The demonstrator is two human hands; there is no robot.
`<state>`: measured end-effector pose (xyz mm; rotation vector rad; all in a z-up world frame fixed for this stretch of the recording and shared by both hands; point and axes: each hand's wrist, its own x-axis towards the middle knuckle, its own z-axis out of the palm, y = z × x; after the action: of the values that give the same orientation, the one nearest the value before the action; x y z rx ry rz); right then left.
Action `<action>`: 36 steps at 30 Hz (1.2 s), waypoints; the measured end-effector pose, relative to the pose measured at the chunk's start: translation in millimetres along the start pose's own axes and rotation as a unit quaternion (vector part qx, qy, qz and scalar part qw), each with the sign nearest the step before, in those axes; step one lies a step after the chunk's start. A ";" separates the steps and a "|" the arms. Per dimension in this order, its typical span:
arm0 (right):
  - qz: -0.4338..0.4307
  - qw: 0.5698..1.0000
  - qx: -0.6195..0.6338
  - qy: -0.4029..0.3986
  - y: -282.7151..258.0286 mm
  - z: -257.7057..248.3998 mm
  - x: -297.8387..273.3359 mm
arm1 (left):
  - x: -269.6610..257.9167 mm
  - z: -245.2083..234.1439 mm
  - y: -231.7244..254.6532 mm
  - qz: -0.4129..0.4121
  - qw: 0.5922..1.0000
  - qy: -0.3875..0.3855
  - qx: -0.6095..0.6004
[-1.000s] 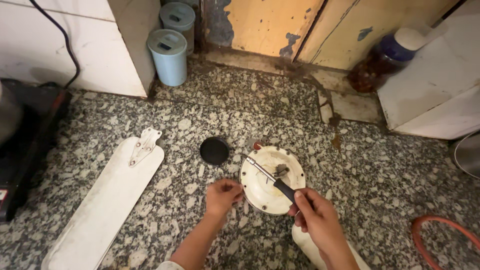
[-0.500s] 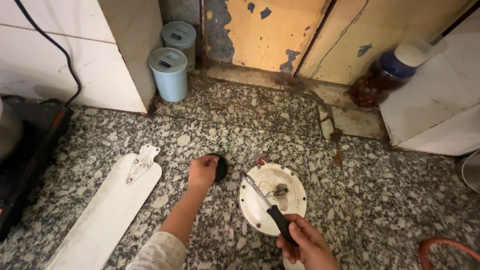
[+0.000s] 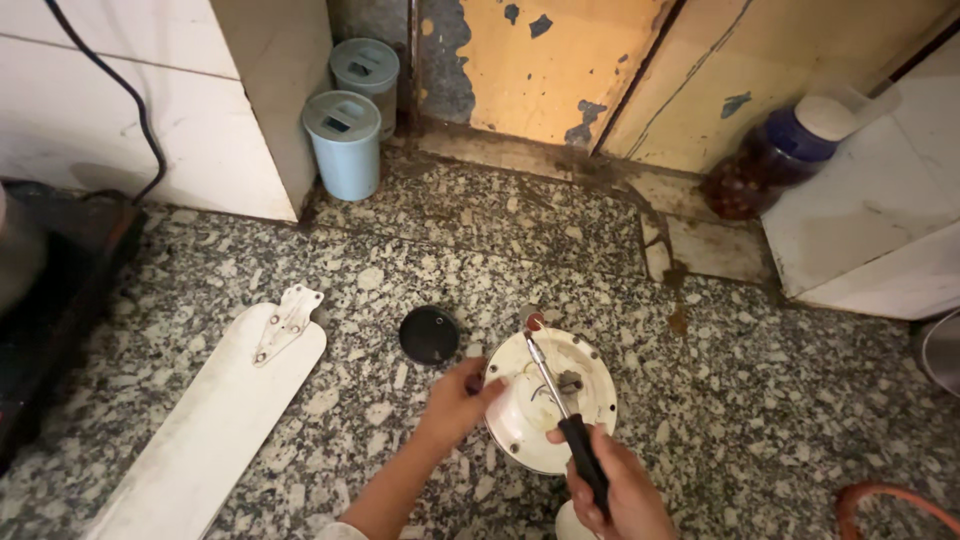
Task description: The person attaches a fan blade to the motor housing using a screwdriver. They align the blade, insert a screw, and tighten it to secure the blade in place.
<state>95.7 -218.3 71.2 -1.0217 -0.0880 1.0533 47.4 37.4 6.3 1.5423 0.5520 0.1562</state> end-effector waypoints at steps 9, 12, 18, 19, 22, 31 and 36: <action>0.025 0.883 -0.436 0.172 -55.3 75.1 1.4 | -13.2 11.1 -25.3 -0.061 0.974 -0.105 -0.188; 0.058 0.708 -0.674 0.202 -69.9 104.0 4.4 | -18.2 7.8 -27.5 -0.060 0.975 -0.123 -0.175; 0.100 0.575 -0.796 0.159 -83.2 146.8 20.9 | -27.7 2.1 -16.8 -0.028 0.980 -0.127 -0.150; 0.089 0.563 -0.807 0.154 -83.1 150.9 22.4 | -28.6 0.6 -14.3 -0.030 0.981 -0.126 -0.144; 0.056 0.531 -0.834 0.142 -82.1 158.9 28.0 | -31.5 -2.2 -7.7 -0.046 0.984 -0.121 -0.121; 0.053 0.492 -0.859 0.132 -83.9 169.0 40.7 | -37.2 -3.7 0.6 -0.021 0.986 -0.109 -0.127; 0.054 0.476 -0.868 0.132 -85.9 173.3 40.7 | -38.3 -5.8 4.2 -0.038 0.989 -0.104 -0.099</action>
<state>87.6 -83.5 215.6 -3.0671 -1.0324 0.5672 12.6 26.3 19.9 1.3226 0.4159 -0.0090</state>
